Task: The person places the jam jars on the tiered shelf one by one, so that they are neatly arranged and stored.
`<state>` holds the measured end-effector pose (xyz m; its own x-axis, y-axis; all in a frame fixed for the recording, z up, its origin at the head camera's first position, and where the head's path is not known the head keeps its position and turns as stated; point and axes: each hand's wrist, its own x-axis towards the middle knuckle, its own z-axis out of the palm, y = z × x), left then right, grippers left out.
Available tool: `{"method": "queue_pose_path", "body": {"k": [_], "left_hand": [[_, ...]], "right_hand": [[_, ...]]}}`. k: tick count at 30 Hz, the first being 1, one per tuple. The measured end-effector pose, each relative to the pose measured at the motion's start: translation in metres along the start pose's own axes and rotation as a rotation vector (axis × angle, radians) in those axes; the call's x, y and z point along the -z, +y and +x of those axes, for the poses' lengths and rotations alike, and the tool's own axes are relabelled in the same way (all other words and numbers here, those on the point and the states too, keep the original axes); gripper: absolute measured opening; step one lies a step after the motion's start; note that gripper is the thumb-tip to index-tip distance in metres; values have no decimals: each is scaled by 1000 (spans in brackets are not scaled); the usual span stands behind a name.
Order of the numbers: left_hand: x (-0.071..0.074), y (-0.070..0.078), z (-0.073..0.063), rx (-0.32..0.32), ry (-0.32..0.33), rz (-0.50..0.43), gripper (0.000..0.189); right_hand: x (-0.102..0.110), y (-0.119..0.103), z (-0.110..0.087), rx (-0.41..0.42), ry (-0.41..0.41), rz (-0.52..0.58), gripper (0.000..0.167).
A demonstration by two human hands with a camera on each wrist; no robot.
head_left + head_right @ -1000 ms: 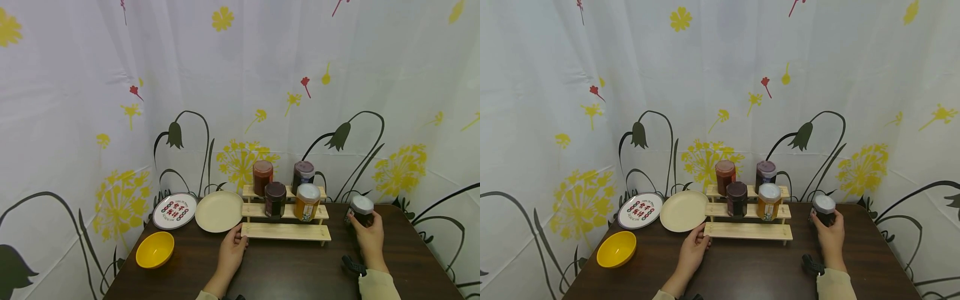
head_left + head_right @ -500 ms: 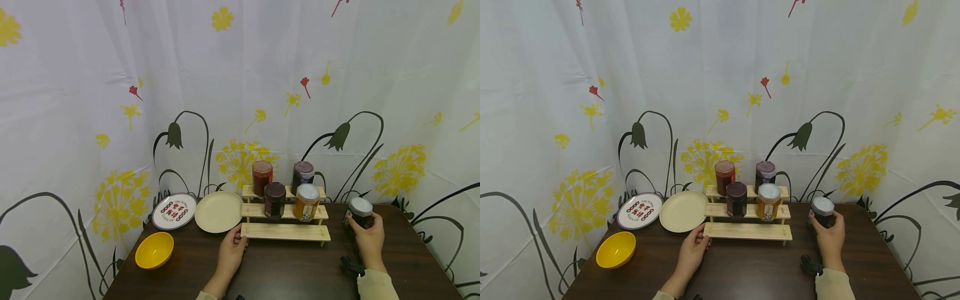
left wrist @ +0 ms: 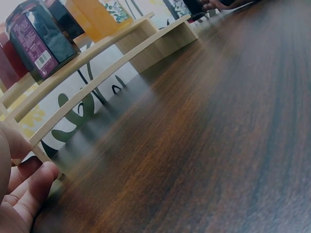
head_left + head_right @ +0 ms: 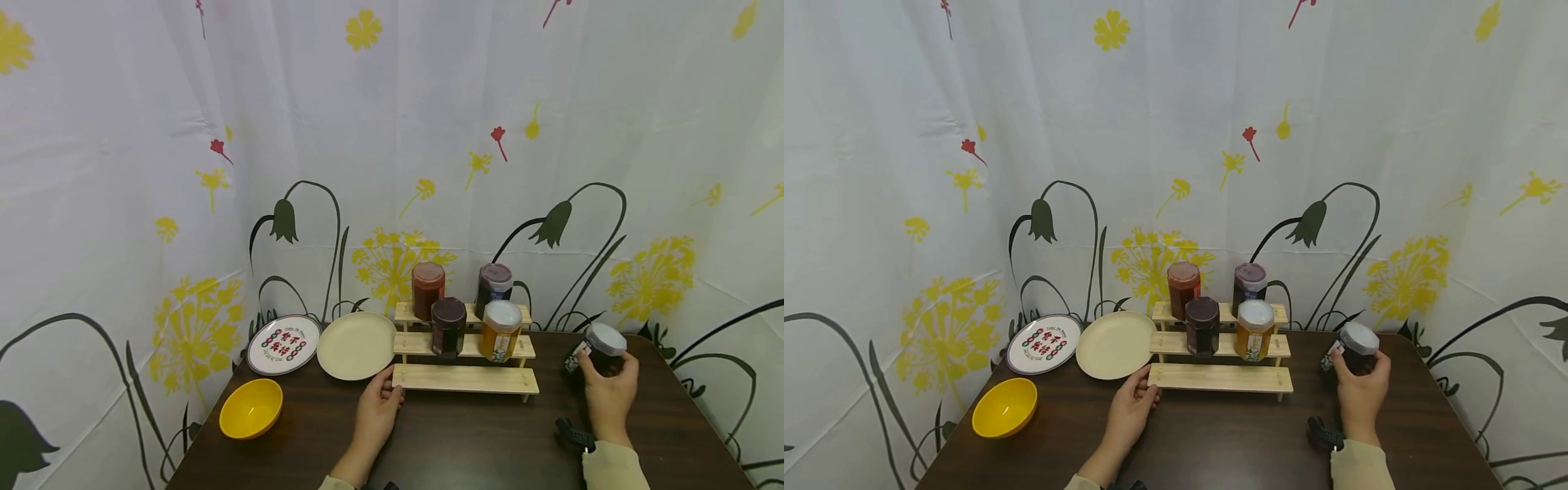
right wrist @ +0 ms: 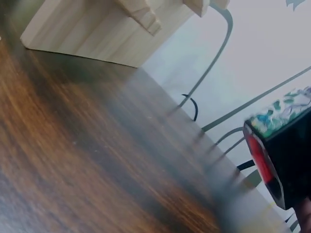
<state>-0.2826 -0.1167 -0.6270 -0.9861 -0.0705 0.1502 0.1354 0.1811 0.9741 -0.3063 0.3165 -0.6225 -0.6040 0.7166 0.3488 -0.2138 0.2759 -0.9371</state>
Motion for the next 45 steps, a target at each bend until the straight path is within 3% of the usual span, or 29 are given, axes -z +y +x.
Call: {"method": "queue_pose_path", "body": {"k": [11, 16, 21, 30, 35, 45], "left_hand": [[2, 2, 0, 6, 0, 27, 48], [2, 1, 0, 6, -8, 20, 49], [2, 0, 0, 4, -7, 16, 49], [1, 0, 0, -3, -8, 8, 49], [1, 1, 0, -1, -7, 13, 49], [1, 0, -2, -36, 7, 4, 47]], "right_hand": [[2, -8, -1, 50, -10, 20, 64], [7, -11, -1, 30, -12, -27, 64], [10, -19, 1, 36, -2, 5, 64], [11, -56, 2, 85, -22, 116, 65], [12, -88, 4, 118, -57, 200, 79], [9, -130, -7, 245, -173, -51, 91]]}}
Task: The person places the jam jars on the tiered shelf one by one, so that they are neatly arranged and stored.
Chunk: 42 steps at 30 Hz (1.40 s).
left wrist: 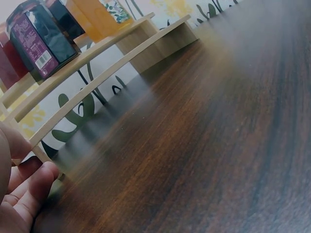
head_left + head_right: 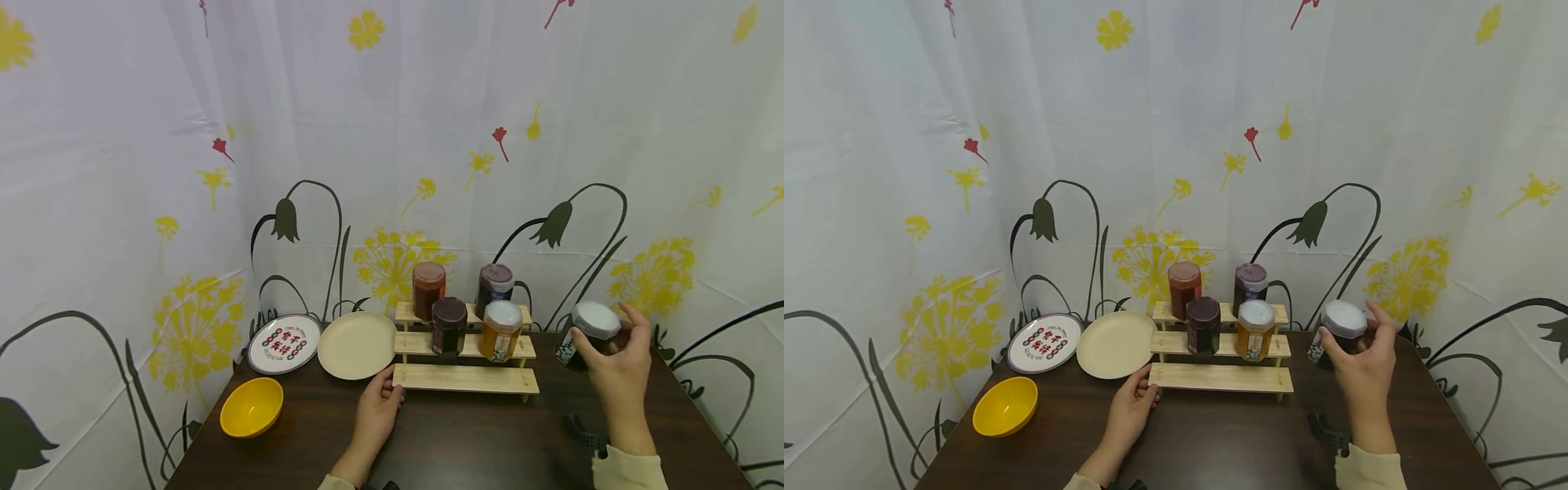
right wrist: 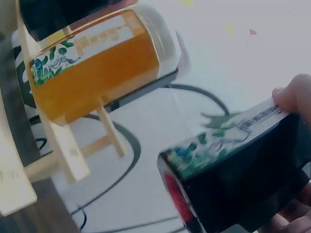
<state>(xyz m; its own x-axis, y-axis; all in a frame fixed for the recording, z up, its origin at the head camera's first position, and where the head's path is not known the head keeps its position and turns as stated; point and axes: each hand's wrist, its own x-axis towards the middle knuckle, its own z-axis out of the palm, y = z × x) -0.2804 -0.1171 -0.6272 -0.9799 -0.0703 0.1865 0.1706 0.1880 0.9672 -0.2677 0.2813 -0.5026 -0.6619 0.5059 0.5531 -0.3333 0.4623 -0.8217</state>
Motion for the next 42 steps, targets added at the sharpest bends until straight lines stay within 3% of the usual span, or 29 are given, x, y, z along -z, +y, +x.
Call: {"method": "queue_pose_path", "body": {"k": [8, 18, 24, 31, 42], "left_hand": [[0, 0, 1, 28, -10, 1, 48], [0, 0, 0, 29, -2, -3, 48], [1, -2, 0, 33, -16, -2, 50], [1, -2, 2, 26, -11, 8, 49], [0, 0, 2, 44, -13, 2, 50]], "right_hand": [[-3, -30, -7, 156, -33, 2, 77], [-17, -58, -17, 328, -121, 61, 78], [-29, -65, -26, 368, -192, -2, 78], [-51, -70, -41, 399, -330, -27, 74], [-86, -61, -65, 448, -549, -223, 69]]}}
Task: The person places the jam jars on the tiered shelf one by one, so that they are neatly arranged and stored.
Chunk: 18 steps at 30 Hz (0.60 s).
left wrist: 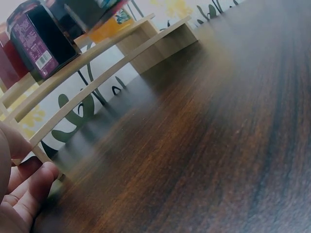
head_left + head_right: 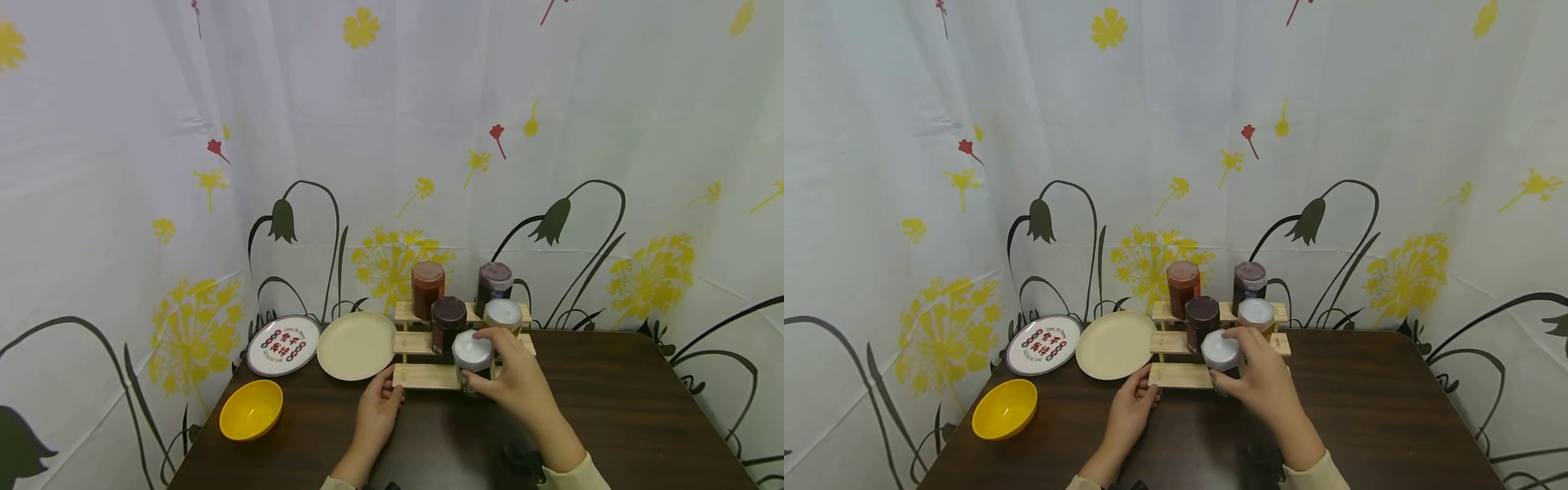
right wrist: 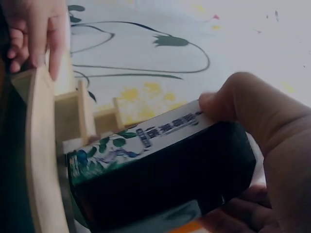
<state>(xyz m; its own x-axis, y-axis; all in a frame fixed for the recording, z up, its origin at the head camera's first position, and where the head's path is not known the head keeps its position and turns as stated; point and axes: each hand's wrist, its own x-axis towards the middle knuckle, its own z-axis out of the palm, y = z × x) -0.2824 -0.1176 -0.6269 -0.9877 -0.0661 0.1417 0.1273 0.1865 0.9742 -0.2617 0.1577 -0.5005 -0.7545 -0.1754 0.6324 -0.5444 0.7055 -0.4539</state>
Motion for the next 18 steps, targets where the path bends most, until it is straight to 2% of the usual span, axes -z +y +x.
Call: {"method": "queue_pose_path", "body": {"k": [8, 14, 18], "left_hand": [[-1, 2, 1, 3, 6, -16, 50], [-1, 1, 1, 8, 7, -5, 50], [-2, 0, 1, 3, 9, -10, 50]], "right_hand": [[-16, 0, -2, -88, -11, -49, 66], [-24, 3, -4, -186, -64, -77, 64], [-21, 4, -4, -241, -110, -124, 62]]}}
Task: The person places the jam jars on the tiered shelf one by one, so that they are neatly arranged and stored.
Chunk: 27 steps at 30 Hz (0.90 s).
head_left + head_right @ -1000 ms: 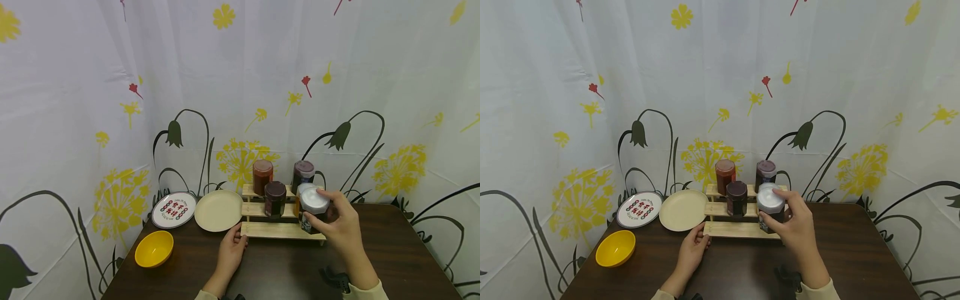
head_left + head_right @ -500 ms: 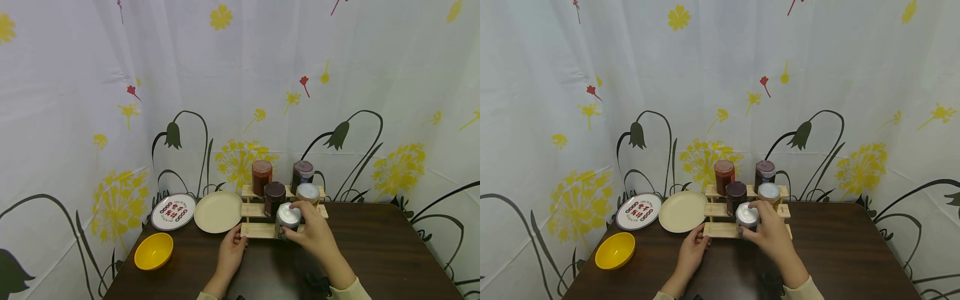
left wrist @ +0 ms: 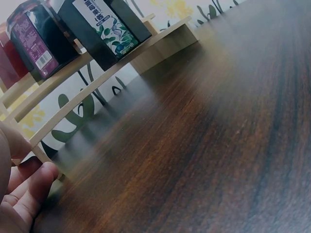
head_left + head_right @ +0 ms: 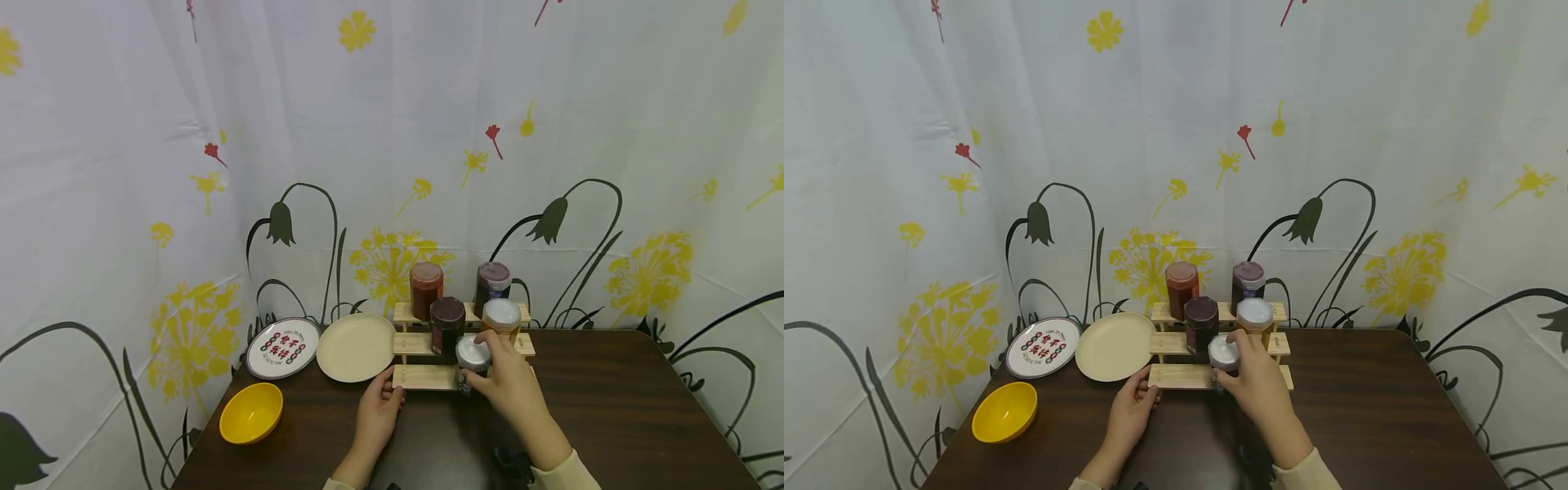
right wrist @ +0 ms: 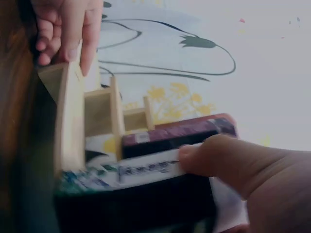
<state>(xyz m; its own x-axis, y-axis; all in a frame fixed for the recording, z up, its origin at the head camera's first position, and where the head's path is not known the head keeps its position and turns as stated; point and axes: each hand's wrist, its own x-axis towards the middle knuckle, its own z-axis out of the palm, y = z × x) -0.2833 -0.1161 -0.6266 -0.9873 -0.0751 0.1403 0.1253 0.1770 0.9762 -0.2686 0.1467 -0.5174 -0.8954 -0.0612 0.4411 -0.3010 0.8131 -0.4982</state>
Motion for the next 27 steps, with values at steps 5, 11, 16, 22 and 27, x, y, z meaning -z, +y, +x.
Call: {"method": "queue_pose_path", "body": {"k": [5, 11, 16, 22, 27], "left_hand": [[1, 2, 0, 2, 0, -11, 49], [1, 2, -1, 12, -2, -4, 49], [0, 3, -3, 23, -3, 15, 49], [0, 4, -3, 25, -1, 18, 49], [0, 4, -2, 21, 3, 19, 49]], "right_hand": [[8, -2, 2, -21, -35, -35, 60], [11, -6, 1, -23, -32, -30, 58], [12, -9, 0, 38, 17, -61, 58], [14, -10, 0, 122, 97, -99, 52], [11, -9, 0, 115, 128, -60, 49]]}}
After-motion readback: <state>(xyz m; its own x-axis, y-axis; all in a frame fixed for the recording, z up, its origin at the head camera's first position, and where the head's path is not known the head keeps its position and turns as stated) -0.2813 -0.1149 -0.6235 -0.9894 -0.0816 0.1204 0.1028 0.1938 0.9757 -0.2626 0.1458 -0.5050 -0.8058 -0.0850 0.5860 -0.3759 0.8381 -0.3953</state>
